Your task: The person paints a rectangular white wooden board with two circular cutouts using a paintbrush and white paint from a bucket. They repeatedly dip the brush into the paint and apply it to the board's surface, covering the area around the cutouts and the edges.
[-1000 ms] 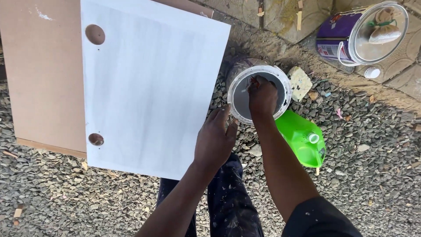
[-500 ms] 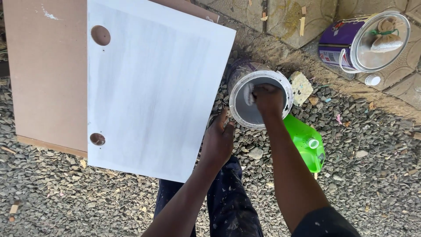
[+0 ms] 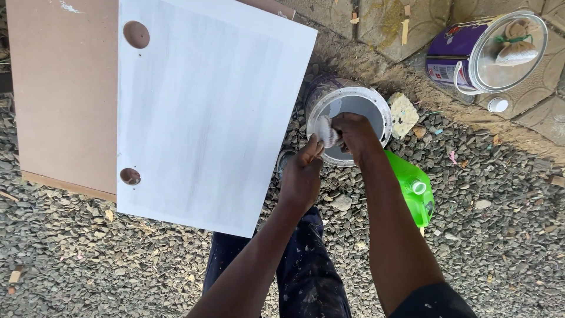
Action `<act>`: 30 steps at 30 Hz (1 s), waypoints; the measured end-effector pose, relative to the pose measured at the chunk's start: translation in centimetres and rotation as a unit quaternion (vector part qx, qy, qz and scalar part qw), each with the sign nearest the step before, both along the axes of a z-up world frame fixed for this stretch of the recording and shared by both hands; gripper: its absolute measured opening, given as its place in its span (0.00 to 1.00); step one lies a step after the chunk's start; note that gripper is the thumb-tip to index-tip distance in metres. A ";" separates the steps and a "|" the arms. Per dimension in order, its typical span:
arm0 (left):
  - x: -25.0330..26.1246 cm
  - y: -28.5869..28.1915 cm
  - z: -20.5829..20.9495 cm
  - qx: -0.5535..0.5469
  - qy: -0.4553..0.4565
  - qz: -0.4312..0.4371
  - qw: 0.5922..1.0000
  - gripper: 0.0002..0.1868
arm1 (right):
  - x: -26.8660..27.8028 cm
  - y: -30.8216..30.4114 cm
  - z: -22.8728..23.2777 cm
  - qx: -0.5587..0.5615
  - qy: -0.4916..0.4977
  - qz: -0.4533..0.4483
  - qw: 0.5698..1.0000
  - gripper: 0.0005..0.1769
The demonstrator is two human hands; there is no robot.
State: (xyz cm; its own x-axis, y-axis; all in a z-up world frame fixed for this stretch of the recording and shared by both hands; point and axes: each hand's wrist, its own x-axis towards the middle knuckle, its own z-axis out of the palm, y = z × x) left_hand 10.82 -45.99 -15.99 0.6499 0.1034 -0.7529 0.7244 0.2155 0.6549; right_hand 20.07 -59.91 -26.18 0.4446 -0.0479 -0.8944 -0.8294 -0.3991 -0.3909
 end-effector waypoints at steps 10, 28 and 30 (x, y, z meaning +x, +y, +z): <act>-2.3 0.1 -0.3 0.078 0.086 0.070 0.991 0.28 | 0.0 -2.9 -1.2 0.037 0.020 -0.085 0.996 0.08; -7.3 -1.6 -9.0 -0.221 0.067 0.264 0.937 0.34 | 0.8 -0.2 8.3 0.145 0.058 -0.069 0.985 0.12; -7.7 -1.6 -8.9 -0.193 0.035 0.226 0.954 0.30 | 0.7 -0.5 8.0 0.219 0.077 -0.125 0.965 0.10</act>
State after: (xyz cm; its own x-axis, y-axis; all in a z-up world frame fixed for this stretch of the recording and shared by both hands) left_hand 3.08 -47.60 -24.85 0.5516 0.0676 -0.8314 0.5395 0.7312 0.4174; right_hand 20.78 -60.44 -18.20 0.3274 0.2603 -0.9083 -0.9404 -0.0034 -0.3399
